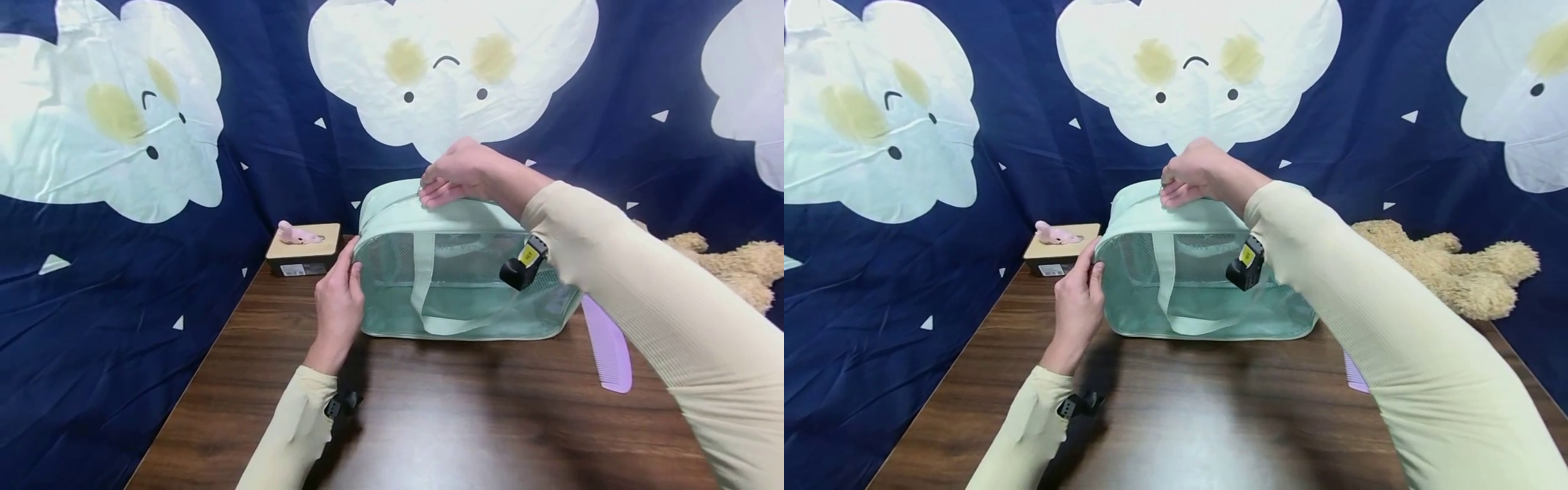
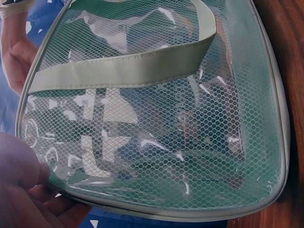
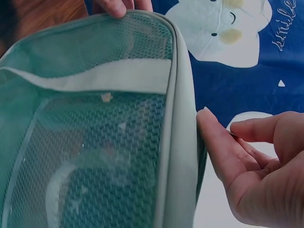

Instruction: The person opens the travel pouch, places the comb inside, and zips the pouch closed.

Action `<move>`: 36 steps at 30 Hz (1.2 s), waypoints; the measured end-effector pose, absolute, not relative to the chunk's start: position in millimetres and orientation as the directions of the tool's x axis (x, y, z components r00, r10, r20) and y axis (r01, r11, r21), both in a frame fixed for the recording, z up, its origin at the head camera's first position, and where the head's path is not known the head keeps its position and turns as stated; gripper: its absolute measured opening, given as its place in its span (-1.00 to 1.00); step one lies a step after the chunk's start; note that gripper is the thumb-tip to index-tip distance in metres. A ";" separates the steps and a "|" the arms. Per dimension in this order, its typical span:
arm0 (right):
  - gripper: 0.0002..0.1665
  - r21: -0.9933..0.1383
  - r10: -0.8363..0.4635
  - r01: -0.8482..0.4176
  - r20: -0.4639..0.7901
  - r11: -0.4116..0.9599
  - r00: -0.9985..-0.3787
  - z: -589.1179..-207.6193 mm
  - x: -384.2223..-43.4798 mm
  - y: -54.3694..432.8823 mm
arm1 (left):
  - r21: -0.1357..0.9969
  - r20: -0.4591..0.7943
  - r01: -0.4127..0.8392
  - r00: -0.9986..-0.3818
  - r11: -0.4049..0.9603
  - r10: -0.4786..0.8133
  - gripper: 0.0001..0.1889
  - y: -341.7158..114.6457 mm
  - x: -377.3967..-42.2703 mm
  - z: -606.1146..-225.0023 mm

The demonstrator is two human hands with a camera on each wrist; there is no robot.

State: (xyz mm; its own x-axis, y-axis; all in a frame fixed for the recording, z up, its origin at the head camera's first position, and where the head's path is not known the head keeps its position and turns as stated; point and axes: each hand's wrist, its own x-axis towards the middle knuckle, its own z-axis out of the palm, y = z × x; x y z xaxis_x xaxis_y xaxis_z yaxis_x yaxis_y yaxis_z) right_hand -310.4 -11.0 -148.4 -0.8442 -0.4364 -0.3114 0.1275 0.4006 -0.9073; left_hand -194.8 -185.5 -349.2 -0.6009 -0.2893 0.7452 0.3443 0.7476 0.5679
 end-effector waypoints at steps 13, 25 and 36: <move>-0.57 -0.914 -0.467 0.106 -0.296 0.392 -0.833 -159.1 -302.3 -54.9 | 0.549 0.764 0.354 -0.579 0.757 -0.284 -0.60 -182.7 -196.7 -349.8; -0.66 -0.923 -0.488 0.072 -0.264 0.377 -0.832 -173.9 -293.9 -81.0 | 0.564 0.744 0.339 -0.603 0.753 -0.286 -0.58 -182.9 -196.2 -348.9; -0.71 -0.949 -0.490 0.110 -0.248 0.294 -0.836 -180.8 -294.9 -78.1 | 0.568 0.760 0.378 -0.582 0.731 -0.290 -0.64 -184.3 -199.6 -340.5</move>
State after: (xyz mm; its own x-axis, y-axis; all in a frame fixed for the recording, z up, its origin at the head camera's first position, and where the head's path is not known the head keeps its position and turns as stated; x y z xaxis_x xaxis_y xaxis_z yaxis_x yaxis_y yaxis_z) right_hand -294.9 -78.1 -180.8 -0.8357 -0.4898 -0.2483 0.1096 0.2944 -0.9494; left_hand -199.6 -184.3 -340.5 -0.5818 -0.2896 0.7600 0.3779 0.7312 0.5679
